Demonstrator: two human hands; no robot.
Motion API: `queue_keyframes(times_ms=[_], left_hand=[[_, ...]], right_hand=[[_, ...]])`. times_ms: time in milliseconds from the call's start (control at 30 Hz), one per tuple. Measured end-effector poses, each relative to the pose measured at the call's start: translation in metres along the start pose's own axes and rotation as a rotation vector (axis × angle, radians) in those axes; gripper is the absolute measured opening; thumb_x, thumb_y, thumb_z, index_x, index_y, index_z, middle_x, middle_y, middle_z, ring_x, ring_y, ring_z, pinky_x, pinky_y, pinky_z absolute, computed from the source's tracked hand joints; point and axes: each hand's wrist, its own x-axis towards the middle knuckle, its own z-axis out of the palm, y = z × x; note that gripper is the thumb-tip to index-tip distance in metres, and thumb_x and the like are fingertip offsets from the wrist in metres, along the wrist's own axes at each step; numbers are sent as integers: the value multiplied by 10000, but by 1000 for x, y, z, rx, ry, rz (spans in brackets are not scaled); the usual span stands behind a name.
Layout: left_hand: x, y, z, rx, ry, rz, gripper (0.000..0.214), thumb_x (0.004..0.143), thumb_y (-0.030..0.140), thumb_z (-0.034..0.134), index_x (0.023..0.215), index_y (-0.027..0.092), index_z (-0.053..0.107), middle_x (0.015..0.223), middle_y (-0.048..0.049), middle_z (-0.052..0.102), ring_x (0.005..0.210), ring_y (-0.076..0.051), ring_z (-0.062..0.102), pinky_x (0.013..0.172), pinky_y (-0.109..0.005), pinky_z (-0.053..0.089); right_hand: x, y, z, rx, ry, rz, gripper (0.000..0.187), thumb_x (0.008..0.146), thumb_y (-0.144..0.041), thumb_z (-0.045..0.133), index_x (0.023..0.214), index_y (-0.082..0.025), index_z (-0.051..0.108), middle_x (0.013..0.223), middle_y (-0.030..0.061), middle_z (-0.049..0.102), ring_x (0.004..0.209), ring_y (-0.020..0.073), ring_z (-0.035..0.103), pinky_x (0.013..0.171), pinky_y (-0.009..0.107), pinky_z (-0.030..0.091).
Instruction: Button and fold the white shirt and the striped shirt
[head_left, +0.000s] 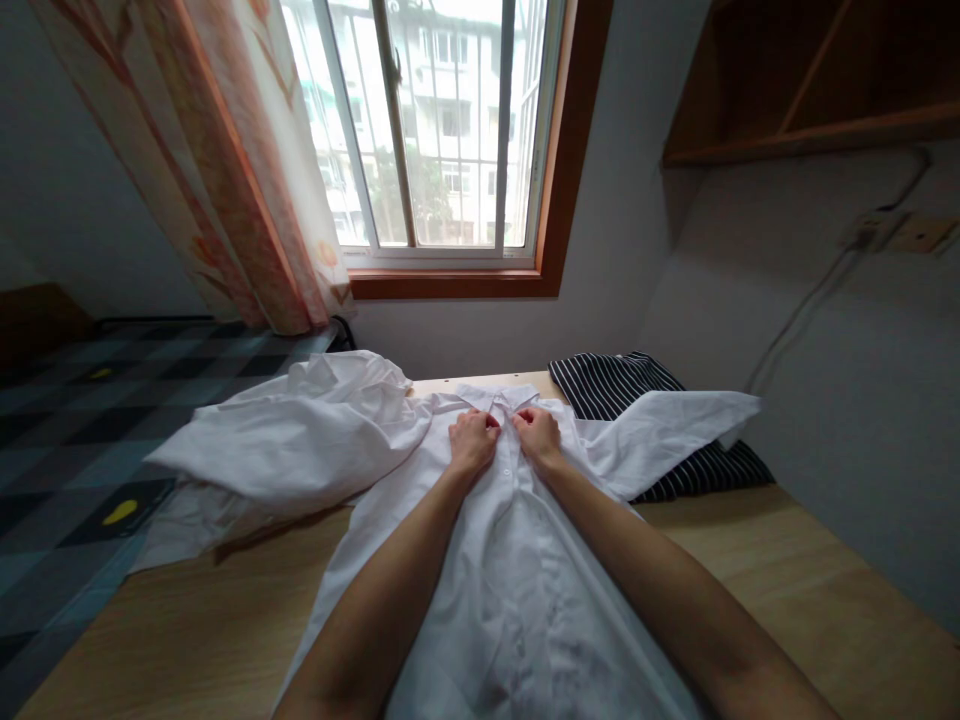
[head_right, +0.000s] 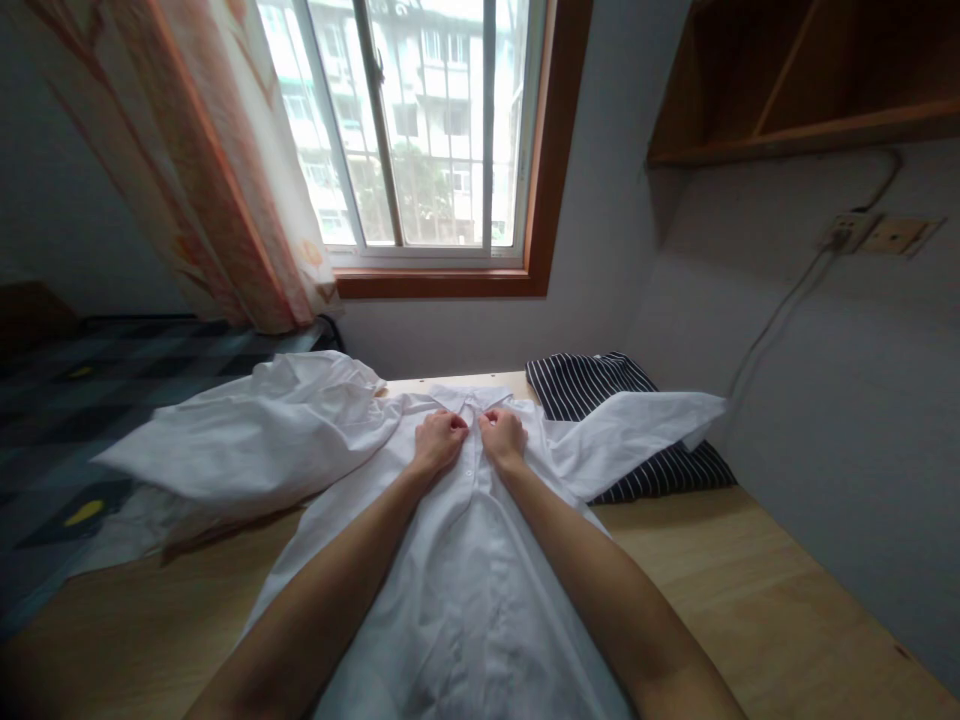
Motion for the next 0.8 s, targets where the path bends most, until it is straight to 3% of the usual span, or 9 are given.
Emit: queue_keyframes(times_ms=[200,467,600,800], left_hand=[[3,-3,-5,-237,-10,-66,151,832,227,594,866,157,724,1000,-100,695,949,-222,612,853,-326,452],[12,-7,4,-406,-75,-87,121,786,179,593,749,135,699,745,-36,685,736,-152,613,683,-242,451],[14,-8,5,-484,-80,-114,110,760,164,598,698,130,682,676,-25,649,689,-143,593,634,-228,433],[12,-6,3,-647,-108,-220,80,737,148,597,676,122,642,527,22,540,472,-91,483,471,-198,346]], right_hand=[[-6,4,9,97,18,-53,270,897,-359,496,1015,-225,698,1079,57,712,1008,212,637,892,306,463],[-10,7,10,47,-29,-103,353,918,-368,460,1195,-237,634,1211,78,658,1140,242,581,931,352,464],[-11,8,11,69,-10,-122,321,915,-342,466,1147,-233,659,1200,79,664,1142,243,578,948,366,455],[-8,15,18,217,120,-165,228,857,-317,545,959,-216,723,1044,61,720,1006,229,639,914,356,474]])
